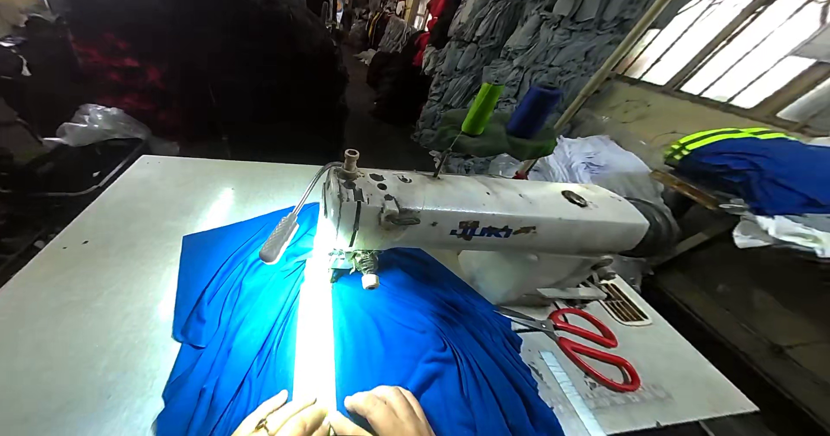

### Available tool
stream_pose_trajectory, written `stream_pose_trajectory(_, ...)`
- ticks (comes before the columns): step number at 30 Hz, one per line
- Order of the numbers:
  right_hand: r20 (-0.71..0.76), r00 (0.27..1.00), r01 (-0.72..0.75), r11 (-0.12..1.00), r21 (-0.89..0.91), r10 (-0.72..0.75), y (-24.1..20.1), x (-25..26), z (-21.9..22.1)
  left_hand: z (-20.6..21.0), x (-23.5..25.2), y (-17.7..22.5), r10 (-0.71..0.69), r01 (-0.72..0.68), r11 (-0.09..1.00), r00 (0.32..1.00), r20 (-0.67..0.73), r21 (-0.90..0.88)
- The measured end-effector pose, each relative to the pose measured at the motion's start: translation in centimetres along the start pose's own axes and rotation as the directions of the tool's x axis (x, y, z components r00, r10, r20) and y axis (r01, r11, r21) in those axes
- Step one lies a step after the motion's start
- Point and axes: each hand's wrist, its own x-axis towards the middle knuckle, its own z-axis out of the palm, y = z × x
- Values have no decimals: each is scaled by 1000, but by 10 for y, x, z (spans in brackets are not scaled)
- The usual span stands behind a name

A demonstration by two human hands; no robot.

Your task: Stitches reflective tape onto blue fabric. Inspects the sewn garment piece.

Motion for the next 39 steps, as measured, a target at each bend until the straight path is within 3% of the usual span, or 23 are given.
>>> stream_pose_trajectory(3,-2,1000,5,1000,23,-5,2,3,0,-9,9,4,-14,14,1000,1000,11,11)
stream_pose_trajectory(9,37,999,-33,999,-4,33,20,34,6,-2,19,-39,-34,42,995,994,99,-86)
stream_pose_trajectory(14,23,997,-73,996,-43,74,43,68,13,6,48,-78,10,-11,1000,998,63,12)
stream_pose_trajectory(18,132,974,-183,982,-37,187,56,94,14,2,72,-103,-70,72,997,985,157,-8)
stream_pose_trajectory(22,288,898,-336,941,-42,334,59,107,8,-10,100,-116,-184,209,977,932,312,-47)
stream_pose_trajectory(25,-5,980,-199,977,-70,200,61,81,2,-9,106,-123,-225,250,967,922,315,-41)
stream_pose_trajectory(27,-209,966,-177,979,-100,153,64,59,-28,-6,106,-123,-236,256,966,925,298,-29)
stream_pose_trajectory(30,-470,875,-240,945,-220,112,97,33,-113,-27,115,-100,-294,330,943,880,374,-36)
stream_pose_trajectory(33,-648,753,-423,840,-340,117,173,31,-206,-19,111,-106,-256,276,961,905,340,-12)
stream_pose_trajectory(35,-626,687,-617,750,-237,368,224,42,-255,-10,109,-115,-263,276,961,907,328,7)
stream_pose_trajectory(37,-498,565,-796,593,-120,658,265,58,-283,-7,108,-118,-272,281,960,907,321,21)
stream_pose_trajectory(39,-374,460,-887,429,-168,805,293,63,-294,-7,108,-118,-279,287,958,900,333,28)
